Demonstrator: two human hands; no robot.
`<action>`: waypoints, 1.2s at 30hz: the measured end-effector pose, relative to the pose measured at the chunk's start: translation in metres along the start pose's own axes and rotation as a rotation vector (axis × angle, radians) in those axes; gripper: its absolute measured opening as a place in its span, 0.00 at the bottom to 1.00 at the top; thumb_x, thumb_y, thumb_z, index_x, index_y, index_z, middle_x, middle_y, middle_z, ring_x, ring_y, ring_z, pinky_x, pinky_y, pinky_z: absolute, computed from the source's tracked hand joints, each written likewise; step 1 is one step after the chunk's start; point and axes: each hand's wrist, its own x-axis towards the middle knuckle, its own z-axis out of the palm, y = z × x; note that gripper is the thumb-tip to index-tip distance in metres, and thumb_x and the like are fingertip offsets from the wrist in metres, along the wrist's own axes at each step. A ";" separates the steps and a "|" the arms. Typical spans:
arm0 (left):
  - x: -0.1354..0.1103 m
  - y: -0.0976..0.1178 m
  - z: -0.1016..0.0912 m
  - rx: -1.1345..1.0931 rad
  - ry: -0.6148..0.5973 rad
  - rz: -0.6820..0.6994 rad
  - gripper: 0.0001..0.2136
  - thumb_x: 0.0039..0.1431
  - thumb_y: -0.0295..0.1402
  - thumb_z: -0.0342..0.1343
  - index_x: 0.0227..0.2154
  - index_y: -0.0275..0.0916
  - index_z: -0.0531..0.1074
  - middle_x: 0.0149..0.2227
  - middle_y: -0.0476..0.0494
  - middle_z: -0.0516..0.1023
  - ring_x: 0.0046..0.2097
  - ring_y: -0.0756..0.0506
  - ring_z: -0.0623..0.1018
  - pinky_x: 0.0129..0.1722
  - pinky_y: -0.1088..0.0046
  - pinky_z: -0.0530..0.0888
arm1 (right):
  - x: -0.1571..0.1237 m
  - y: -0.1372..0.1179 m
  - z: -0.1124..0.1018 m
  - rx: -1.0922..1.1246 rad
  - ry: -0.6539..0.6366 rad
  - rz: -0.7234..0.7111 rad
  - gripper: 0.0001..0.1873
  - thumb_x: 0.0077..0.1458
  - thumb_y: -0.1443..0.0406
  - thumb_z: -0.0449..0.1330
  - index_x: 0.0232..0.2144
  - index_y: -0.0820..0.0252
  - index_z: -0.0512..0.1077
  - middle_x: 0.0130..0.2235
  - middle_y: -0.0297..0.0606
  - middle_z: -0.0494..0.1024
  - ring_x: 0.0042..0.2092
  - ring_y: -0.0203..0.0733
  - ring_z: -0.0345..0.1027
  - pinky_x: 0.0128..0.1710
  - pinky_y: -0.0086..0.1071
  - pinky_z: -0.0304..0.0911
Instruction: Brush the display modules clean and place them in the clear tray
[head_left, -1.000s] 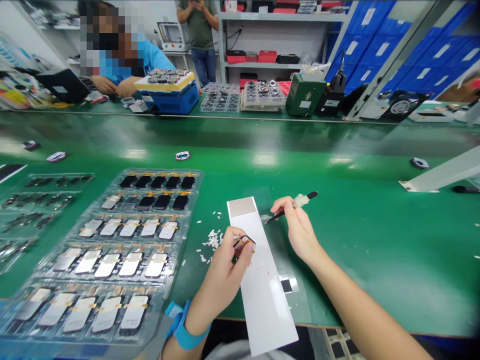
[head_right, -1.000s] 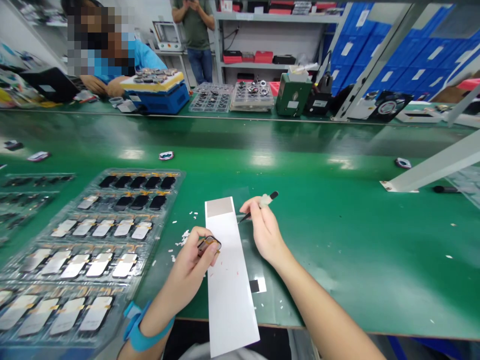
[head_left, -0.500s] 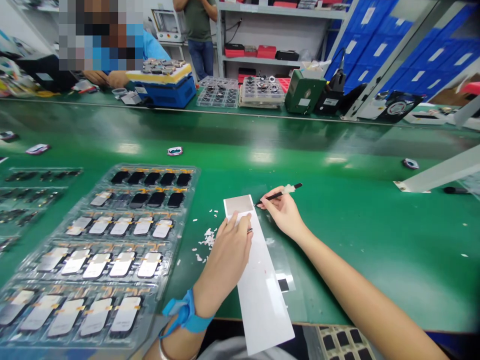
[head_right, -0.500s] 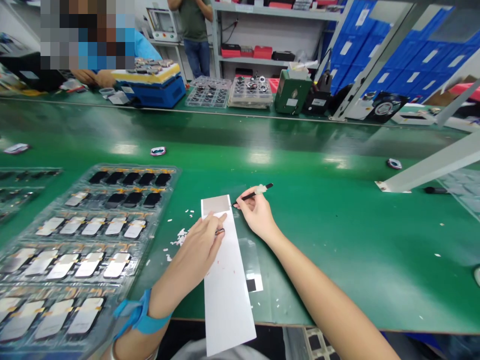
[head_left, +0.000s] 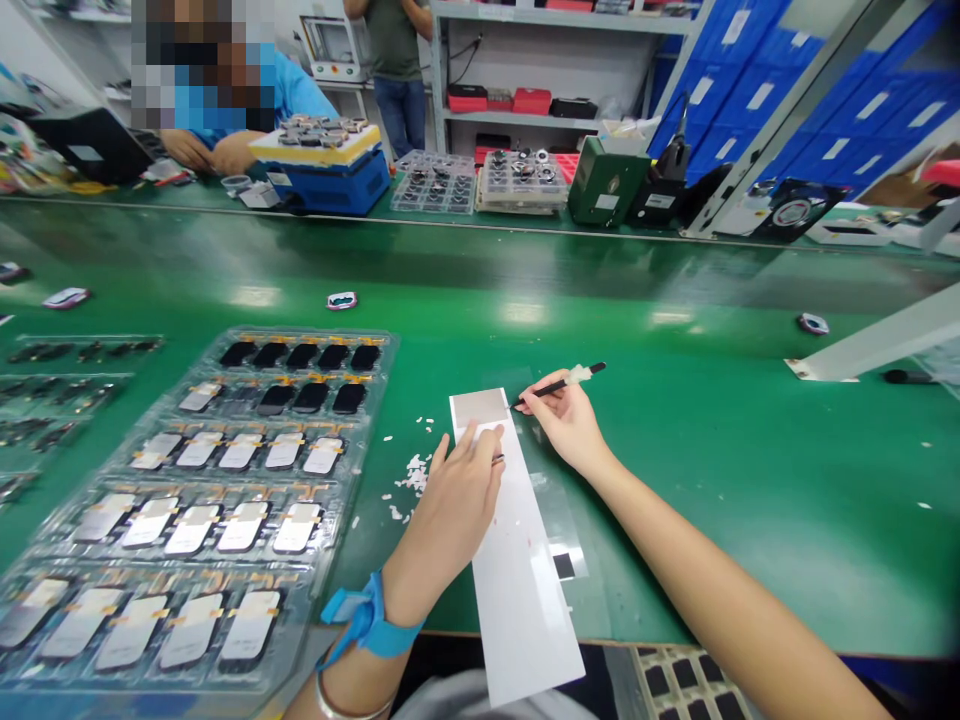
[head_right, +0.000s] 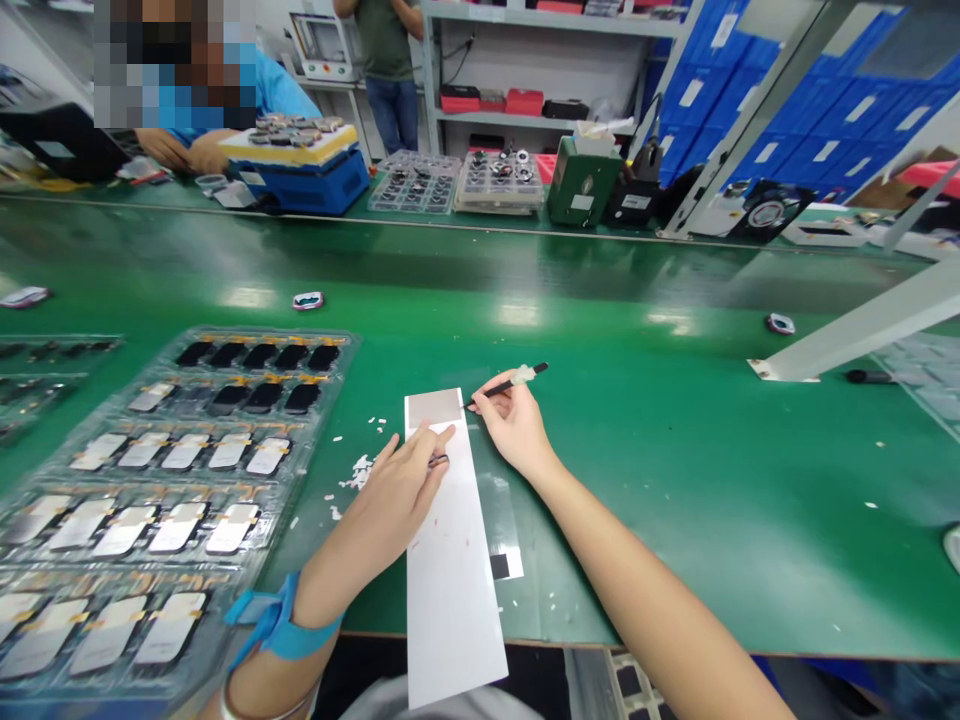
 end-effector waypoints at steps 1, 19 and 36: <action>0.000 0.000 0.000 -0.010 -0.001 -0.003 0.11 0.69 0.27 0.42 0.50 0.42 0.64 0.59 0.35 0.73 0.69 0.35 0.60 0.63 0.41 0.57 | 0.000 0.000 0.000 -0.005 0.008 -0.004 0.24 0.47 0.47 0.68 0.34 0.54 0.62 0.32 0.33 0.75 0.34 0.40 0.77 0.43 0.39 0.76; 0.000 0.003 0.000 0.044 -0.027 -0.025 0.12 0.70 0.26 0.41 0.52 0.41 0.60 0.62 0.36 0.70 0.69 0.37 0.59 0.64 0.41 0.54 | -0.002 -0.007 0.003 0.107 0.002 -0.005 0.27 0.40 0.47 0.72 0.30 0.56 0.65 0.25 0.29 0.77 0.27 0.38 0.78 0.33 0.33 0.76; -0.021 0.025 -0.013 -1.059 0.087 -0.143 0.08 0.72 0.41 0.44 0.38 0.43 0.57 0.23 0.56 0.72 0.19 0.55 0.61 0.20 0.81 0.59 | -0.093 -0.095 0.022 0.314 0.330 -0.293 0.08 0.57 0.70 0.65 0.35 0.58 0.68 0.32 0.30 0.81 0.34 0.42 0.82 0.33 0.34 0.81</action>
